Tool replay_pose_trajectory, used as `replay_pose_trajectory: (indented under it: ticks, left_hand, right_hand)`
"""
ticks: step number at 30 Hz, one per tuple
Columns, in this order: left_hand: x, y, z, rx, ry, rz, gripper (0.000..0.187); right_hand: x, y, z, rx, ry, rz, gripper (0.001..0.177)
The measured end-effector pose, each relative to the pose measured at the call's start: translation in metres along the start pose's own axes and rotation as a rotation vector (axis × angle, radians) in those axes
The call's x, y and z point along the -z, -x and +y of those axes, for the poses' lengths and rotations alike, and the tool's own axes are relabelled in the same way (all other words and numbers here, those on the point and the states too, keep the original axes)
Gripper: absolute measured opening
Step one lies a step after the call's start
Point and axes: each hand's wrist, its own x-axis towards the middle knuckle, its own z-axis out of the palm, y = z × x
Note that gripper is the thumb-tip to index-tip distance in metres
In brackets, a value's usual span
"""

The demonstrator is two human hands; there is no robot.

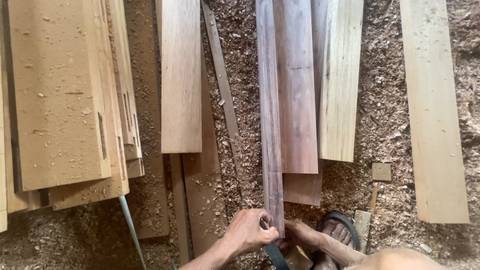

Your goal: Checking the squareness of wood planks and marking them using a try square in a workshop

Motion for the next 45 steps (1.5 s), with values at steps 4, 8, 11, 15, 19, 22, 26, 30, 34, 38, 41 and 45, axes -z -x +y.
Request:
replay_pose_trajectory:
  ticks: [4,8,11,15,19,22,26,30,34,38,41,45]
  left_hand:
    - [0.007,0.008,0.012,0.040,0.019,-0.010,0.018]
    - [0.006,0.006,0.011,0.033,0.013,-0.010,0.019]
    - [0.009,0.008,0.015,0.053,0.022,-0.010,0.018]
    - [0.010,0.011,0.018,0.067,0.025,-0.012,0.015]
    - [0.005,0.007,0.012,0.032,-0.006,0.004,0.015]
    - [0.005,0.007,0.012,0.040,0.000,-0.002,0.016]
    - [0.008,0.011,0.016,0.066,0.001,-0.018,0.023]
    - [0.007,0.012,0.015,0.062,0.000,-0.020,0.018]
    - [0.003,0.009,0.009,0.021,-0.007,-0.003,0.018]
    - [0.003,0.012,0.011,0.006,-0.007,0.001,0.019]
    - [0.004,0.014,0.013,-0.012,-0.014,0.005,0.018]
    - [0.013,0.022,0.021,0.035,0.009,-0.027,0.017]
  right_hand:
    - [0.008,-0.004,0.003,0.003,0.001,-0.027,0.050]
    - [0.005,-0.001,0.001,-0.016,0.035,-0.013,0.050]
    - [0.006,0.001,-0.001,0.007,0.022,-0.036,0.047]
    - [0.005,-0.002,0.004,0.028,-0.018,0.004,0.042]
    - [0.008,-0.004,0.002,0.037,-0.030,-0.008,0.039]
    - [0.018,-0.008,0.007,0.097,-0.026,-0.100,0.049]
    - [0.033,-0.017,0.019,0.137,-0.178,-0.147,0.060]
    - [0.032,-0.019,0.018,0.126,-0.209,-0.074,0.060]
    - [0.024,-0.016,0.014,0.179,-0.138,-0.143,0.059]
    - [0.021,-0.014,0.011,0.223,-0.144,-0.217,0.070]
    - [0.024,-0.018,0.013,0.223,-0.187,-0.223,0.066]
    - [0.026,-0.023,0.013,0.190,-0.251,-0.210,0.070]
